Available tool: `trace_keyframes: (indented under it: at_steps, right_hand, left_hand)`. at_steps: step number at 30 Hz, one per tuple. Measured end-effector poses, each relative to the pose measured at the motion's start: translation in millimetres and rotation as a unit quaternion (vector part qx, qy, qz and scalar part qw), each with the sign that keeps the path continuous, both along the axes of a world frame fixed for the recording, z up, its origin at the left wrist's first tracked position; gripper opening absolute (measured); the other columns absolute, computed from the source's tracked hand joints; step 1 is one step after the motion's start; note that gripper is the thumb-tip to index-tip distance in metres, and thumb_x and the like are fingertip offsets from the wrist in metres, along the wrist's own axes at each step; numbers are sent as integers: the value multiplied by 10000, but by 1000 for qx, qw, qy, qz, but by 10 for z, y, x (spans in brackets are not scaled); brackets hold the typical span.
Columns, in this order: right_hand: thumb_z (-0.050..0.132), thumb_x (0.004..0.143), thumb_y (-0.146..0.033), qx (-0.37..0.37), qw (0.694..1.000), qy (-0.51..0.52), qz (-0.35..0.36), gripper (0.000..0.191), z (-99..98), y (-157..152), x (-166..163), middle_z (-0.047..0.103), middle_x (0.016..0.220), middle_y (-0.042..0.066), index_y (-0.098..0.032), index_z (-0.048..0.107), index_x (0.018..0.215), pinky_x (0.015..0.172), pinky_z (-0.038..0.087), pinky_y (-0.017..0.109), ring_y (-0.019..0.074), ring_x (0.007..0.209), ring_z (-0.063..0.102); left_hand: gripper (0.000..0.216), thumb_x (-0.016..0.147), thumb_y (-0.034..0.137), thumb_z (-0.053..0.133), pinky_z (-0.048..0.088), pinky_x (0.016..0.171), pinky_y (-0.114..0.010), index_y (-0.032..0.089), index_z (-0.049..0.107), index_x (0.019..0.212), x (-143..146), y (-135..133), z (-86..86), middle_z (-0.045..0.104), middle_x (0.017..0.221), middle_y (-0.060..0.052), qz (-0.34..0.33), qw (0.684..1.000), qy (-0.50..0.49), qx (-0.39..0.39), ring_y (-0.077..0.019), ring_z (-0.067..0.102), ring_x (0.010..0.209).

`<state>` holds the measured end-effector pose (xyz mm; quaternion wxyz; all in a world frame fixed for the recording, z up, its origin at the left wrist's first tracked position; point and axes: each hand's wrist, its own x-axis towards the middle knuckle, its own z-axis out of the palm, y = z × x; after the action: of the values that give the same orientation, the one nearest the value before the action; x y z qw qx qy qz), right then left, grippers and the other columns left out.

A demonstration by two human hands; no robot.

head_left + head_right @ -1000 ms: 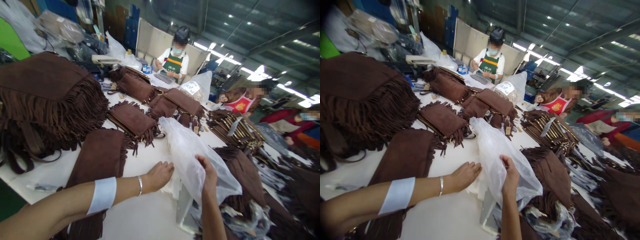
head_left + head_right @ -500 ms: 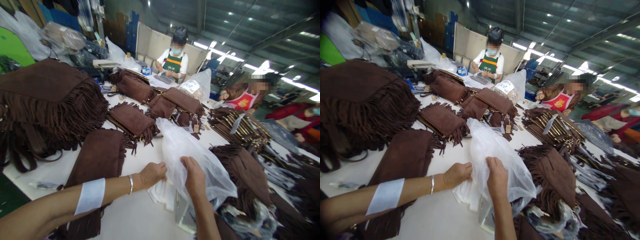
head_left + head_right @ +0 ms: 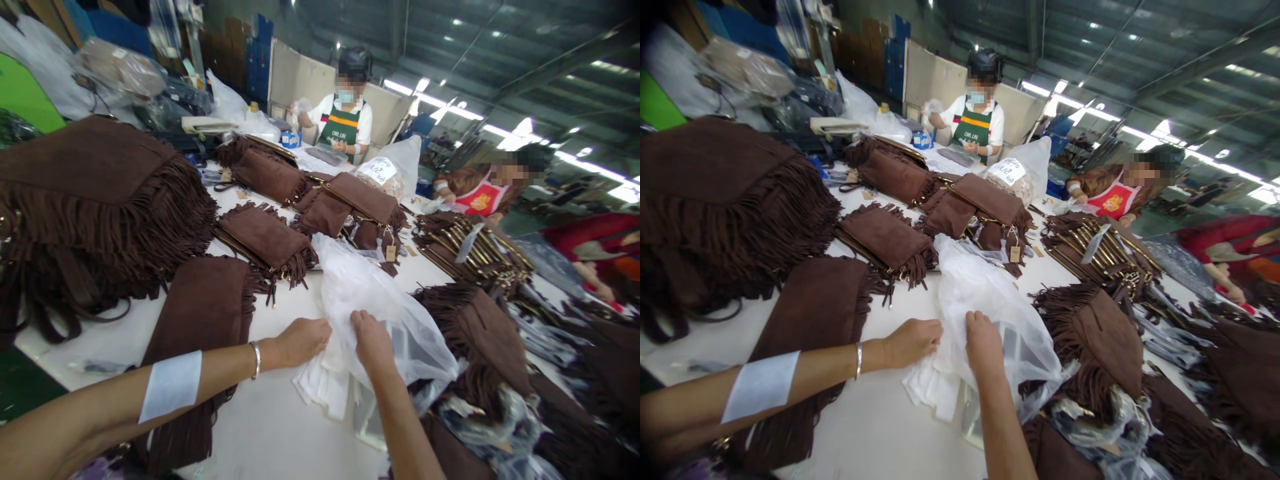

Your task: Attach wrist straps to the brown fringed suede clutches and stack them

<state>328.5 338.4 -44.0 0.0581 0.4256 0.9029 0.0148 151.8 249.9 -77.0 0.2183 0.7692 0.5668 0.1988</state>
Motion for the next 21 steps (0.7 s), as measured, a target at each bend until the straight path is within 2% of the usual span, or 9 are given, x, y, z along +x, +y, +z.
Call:
trace_keyframes:
  at_steps: [3, 6, 11, 14, 17, 19, 21]
  right_hand:
    - [447, 872, -20, 15, 998, -54, 26, 234, -60, -38, -54, 594, 1005, 68, -172, 557, 1012, 700, 393, 275, 211, 918, 559]
    - [462, 884, -30, 18, 997, -66, 27, 224, -87, -35, -53, 589, 1014, 65, -179, 550, 1025, 709, 417, 269, 201, 930, 560]
    - [447, 905, -45, 31, 996, -84, 10, 208, -220, -42, -113, 600, 995, 89, -163, 564, 1028, 661, 453, 256, 201, 893, 586]
    - [384, 910, -23, 45, 995, -87, -8, 248, -298, -82, -218, 611, 971, 136, -121, 585, 1017, 646, 478, 274, 214, 866, 605]
    - [359, 888, 8, 50, 995, -83, -8, 300, -187, -124, -247, 636, 985, 162, -96, 615, 1004, 670, 505, 294, 223, 868, 625]
    - [348, 865, 32, 54, 995, -79, 2, 392, 3, -207, -186, 622, 1153, 180, -98, 598, 1136, 741, 520, 309, 225, 946, 630]
    - [317, 840, 46, 82, 996, -32, -6, 545, 194, -398, -89, 490, 1389, 197, -109, 491, 1334, 867, 509, 361, 256, 1116, 585]
  left_hand:
    - [78, 831, 103, 543, 437, 711, -275, 173, 557, 861, 23, -65, -10, 616, 910, -36, 19, 999, 10, -25, -192, 582, 803]
    - [81, 822, 103, 558, 437, 712, -267, 180, 554, 846, 19, -125, 52, 622, 898, -20, 47, 998, -17, -49, -184, 586, 797]
    - [106, 873, 119, 489, 424, 701, -270, 177, 505, 785, -63, -287, 189, 582, 865, -21, 44, 996, -73, -30, -163, 554, 749]
    - [113, 863, 105, 438, 431, 728, -270, 186, 484, 798, -67, -393, 103, 559, 862, -13, 64, 986, -153, -22, -157, 544, 771]
    - [100, 865, 126, 402, 448, 723, -269, 198, 465, 837, -16, -458, -83, 550, 834, -3, 128, 959, -246, -54, -158, 548, 778]
    - [96, 906, 184, 372, 456, 687, -268, 204, 448, 849, 26, -477, -191, 541, 818, -2, 160, 941, -287, -76, -159, 552, 758]
    - [132, 944, 251, 345, 457, 657, -267, 205, 440, 864, 60, -480, -255, 532, 816, -4, 171, 929, -318, -83, -157, 550, 737]
